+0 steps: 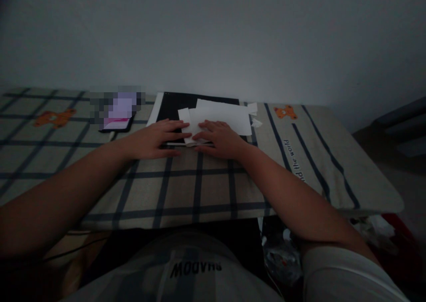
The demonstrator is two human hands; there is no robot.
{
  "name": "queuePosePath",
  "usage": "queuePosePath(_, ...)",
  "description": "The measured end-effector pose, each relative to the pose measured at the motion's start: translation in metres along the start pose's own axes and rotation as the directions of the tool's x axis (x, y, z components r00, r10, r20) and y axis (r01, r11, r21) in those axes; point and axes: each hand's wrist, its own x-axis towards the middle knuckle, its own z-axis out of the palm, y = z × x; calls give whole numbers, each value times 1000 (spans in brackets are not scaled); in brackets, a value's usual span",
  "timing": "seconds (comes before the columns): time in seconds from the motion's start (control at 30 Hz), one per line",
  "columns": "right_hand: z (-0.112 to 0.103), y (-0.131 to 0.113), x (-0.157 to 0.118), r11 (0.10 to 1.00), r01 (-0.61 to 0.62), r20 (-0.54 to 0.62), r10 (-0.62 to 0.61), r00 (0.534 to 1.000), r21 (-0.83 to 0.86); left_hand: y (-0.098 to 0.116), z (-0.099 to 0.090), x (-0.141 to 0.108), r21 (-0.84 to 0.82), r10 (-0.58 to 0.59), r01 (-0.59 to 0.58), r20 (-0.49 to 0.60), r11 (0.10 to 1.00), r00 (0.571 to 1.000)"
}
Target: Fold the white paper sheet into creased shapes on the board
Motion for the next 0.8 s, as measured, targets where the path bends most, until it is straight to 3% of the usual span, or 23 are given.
queuePosePath(0.1,1,0,0,1000,-5,-16,5,1000,24,2,1,3,-78,-61,58,-33,995,998)
queuePosePath(0.2,2,0,1,999,-9,-14,9,1000,37,6,4,10,-131,-196,186,-66,974,978)
queuePosePath(0.33,3,1,0,999,-5,-31,6,1000,40,12,11,20,-113,-395,382,-148,917,906)
queuePosePath(0.43,5,2,0,999,-3,-44,5,999,40,16,14,25,-61,-480,477,-190,877,857)
queuePosePath(0.63,5,0,0,999,-7,-39,9,999,43,21,12,28,25,-510,525,-201,851,836)
queuePosePath(0.8,2,-2,0,998,-32,-16,32,999,53,17,11,25,91,-441,461,-175,883,880)
